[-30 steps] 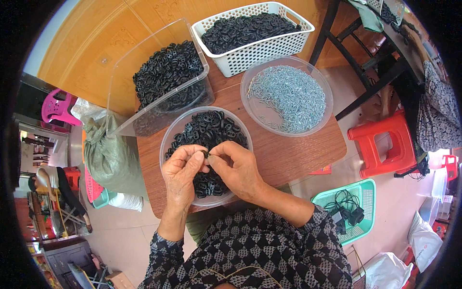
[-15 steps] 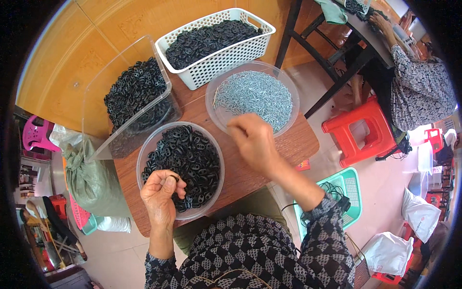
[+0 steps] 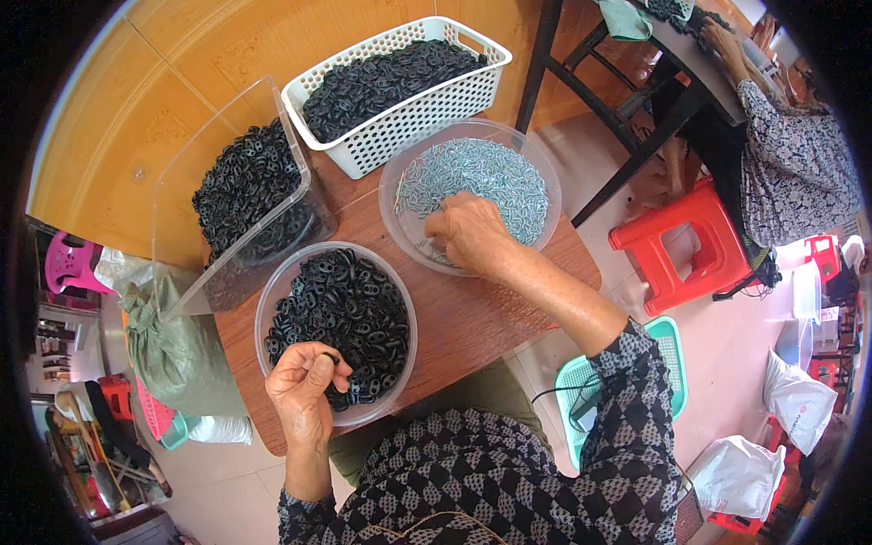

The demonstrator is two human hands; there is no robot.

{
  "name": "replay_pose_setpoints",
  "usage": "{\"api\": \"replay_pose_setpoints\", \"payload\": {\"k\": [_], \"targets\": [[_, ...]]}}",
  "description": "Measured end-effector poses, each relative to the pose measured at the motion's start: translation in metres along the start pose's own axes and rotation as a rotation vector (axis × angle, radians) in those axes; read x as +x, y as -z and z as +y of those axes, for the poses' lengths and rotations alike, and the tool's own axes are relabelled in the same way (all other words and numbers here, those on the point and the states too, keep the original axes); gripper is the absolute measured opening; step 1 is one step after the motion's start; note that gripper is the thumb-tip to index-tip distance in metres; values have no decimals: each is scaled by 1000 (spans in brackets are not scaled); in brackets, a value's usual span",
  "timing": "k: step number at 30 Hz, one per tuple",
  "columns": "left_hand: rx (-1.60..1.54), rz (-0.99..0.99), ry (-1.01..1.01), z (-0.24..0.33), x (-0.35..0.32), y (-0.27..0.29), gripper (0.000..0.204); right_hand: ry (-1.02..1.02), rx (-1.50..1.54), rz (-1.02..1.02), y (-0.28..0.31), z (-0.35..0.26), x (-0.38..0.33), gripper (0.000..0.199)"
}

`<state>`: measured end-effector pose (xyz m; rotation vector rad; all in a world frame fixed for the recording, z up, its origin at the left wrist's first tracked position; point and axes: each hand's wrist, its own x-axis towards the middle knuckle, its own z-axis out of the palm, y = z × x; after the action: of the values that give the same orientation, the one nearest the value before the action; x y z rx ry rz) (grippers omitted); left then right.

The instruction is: The person assembles small black plastic hair clips by inserting metal pins into them. They pick up a clip, insert a pin, and place the finished item into a clear bowl. The person occasionally transfers larger batches of clips between containers.

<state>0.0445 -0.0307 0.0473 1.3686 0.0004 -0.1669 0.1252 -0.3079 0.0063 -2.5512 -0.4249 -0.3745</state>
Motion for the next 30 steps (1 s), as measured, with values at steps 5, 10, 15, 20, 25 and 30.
{"api": "replay_pose_setpoints", "payload": {"k": [5,10,15,20,25,30], "targets": [[-9,-37,32,-1,3,-6,14,62,32,-108,-1,4,-2,6],[-11,-25,25,-3,4,-6,14,252,-131,-120,-2,3,5,3],[-3,-19,23,-5,2,-2,14,464,-235,-158,7,-7,13,7],[-7,-56,12,-8,2,0,12,512,-249,-232,3,-3,19,8],[-30,-38,22,-7,0,2,12,366,-124,-257,-2,3,24,6],[-11,-25,0,-6,-1,4,14,182,69,-148,0,13,20,3]]}}
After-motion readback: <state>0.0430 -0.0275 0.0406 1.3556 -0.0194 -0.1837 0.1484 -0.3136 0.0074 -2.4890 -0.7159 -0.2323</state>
